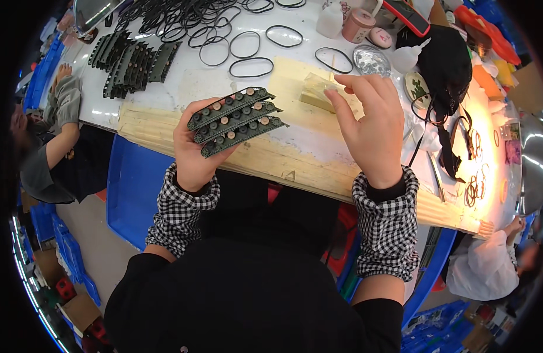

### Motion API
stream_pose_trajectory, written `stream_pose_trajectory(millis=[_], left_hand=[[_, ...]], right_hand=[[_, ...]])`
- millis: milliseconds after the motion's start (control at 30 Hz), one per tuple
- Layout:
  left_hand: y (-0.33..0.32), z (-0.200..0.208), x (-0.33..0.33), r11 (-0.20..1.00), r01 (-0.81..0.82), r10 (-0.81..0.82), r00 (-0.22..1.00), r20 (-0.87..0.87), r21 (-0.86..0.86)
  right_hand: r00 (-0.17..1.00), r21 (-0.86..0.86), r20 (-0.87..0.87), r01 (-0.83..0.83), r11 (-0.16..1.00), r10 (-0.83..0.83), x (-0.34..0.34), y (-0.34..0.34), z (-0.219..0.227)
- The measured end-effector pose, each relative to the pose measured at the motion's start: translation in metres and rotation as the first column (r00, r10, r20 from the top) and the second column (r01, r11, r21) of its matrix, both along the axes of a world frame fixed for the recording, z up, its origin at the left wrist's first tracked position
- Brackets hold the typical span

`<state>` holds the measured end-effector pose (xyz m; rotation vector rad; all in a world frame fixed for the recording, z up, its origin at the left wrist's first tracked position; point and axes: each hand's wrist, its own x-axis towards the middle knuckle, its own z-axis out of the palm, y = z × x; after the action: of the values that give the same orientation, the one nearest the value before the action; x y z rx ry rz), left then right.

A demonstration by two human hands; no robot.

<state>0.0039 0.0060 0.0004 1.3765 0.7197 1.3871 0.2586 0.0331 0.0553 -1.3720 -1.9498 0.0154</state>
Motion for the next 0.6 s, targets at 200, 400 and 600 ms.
stream_pose_trajectory(millis=[200, 400, 600], left_hand=[[-0.001, 0.006, 0.004, 1.0, 0.021, -0.021, 1.0, -0.014, 0.009], [0.0, 0.007, 0.006, 0.998, 0.059, -0.058, 0.998, -0.033, 0.031], [-0.001, 0.008, 0.007, 0.996, 0.081, -0.08, 0.997, -0.016, 0.047]], right_hand=[[0.999, 0.006, 0.034, -0.019, 1.0, 0.019, 0.0, 0.001, -0.003], [1.0, 0.077, 0.015, -0.013, 0.997, 0.012, 0.002, 0.0, 0.0], [0.954, 0.192, -0.293, -0.003, 0.981, 0.06, -0.014, -0.029, 0.025]])
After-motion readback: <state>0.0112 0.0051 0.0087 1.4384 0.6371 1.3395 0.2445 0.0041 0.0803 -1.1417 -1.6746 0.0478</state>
